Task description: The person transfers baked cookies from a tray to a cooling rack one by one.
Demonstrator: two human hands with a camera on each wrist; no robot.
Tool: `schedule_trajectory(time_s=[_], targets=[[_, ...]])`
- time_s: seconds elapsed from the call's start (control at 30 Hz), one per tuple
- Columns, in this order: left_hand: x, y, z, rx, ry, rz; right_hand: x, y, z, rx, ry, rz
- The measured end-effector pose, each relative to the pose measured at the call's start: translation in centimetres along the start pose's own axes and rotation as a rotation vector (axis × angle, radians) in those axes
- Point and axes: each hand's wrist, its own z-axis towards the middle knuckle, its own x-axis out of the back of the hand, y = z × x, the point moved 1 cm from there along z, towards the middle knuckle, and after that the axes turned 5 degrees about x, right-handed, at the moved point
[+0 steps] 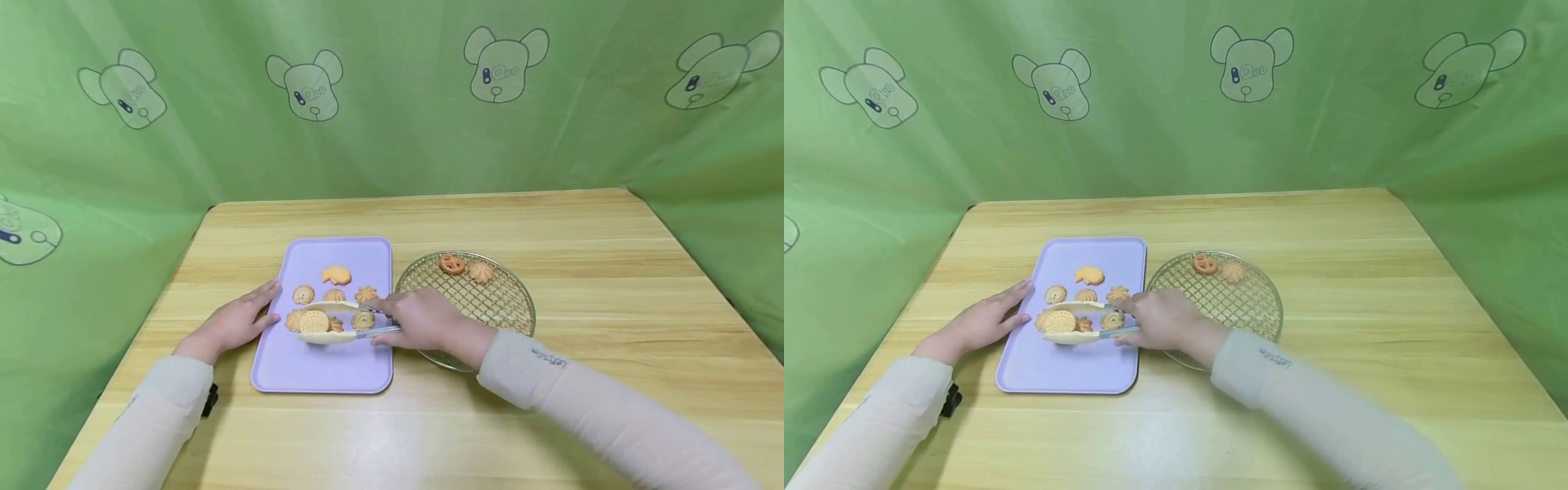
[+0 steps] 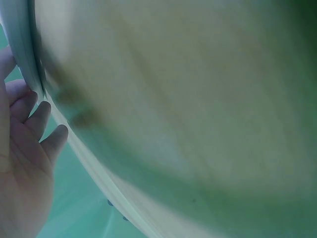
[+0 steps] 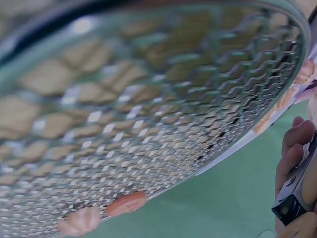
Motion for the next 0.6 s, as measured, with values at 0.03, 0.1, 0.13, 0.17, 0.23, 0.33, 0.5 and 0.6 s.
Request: schedule_trajectory(time_s=[0.03, 0.1, 0.13, 0.17, 0.23, 0.33, 0.5, 0.6], targets=[[0.0, 0.0, 0.0, 0.001, -0.001, -0.001, 0.0, 0.2, -0.2, -0.004, 0.001, -0.006], [0.1, 0.0, 0.0, 0.004, -0.002, -0.002, 0.0, 0.6, -0.4, -0.016, 0.0, -0.012], [0.1, 0.0, -0.1, 0.006, -0.004, -0.003, 0.0, 0.8, -0.6, -0.021, 0.002, -0.019], [0.1, 0.0, -0.1, 0.008, -0.006, -0.002, 0.0, 0.9, -0.7, -0.024, 0.003, -0.023], [0.1, 0.0, -0.1, 0.012, -0.009, -0.001, 0.1, 1.3, -1.1, -0.029, 0.008, -0.028], [0.1, 0.0, -0.1, 0.014, -0.012, 0.001, 0.2, 1.8, -1.6, -0.037, 0.016, -0.033], [0.2, 0.0, -0.2, 0.014, -0.014, -0.002, 0.4, 2.5, -2.4, -0.059, 0.017, -0.014], [0.2, 0.1, -0.1, 0.013, -0.015, -0.002, 0.5, 3.0, -2.9, -0.067, 0.022, -0.013]])
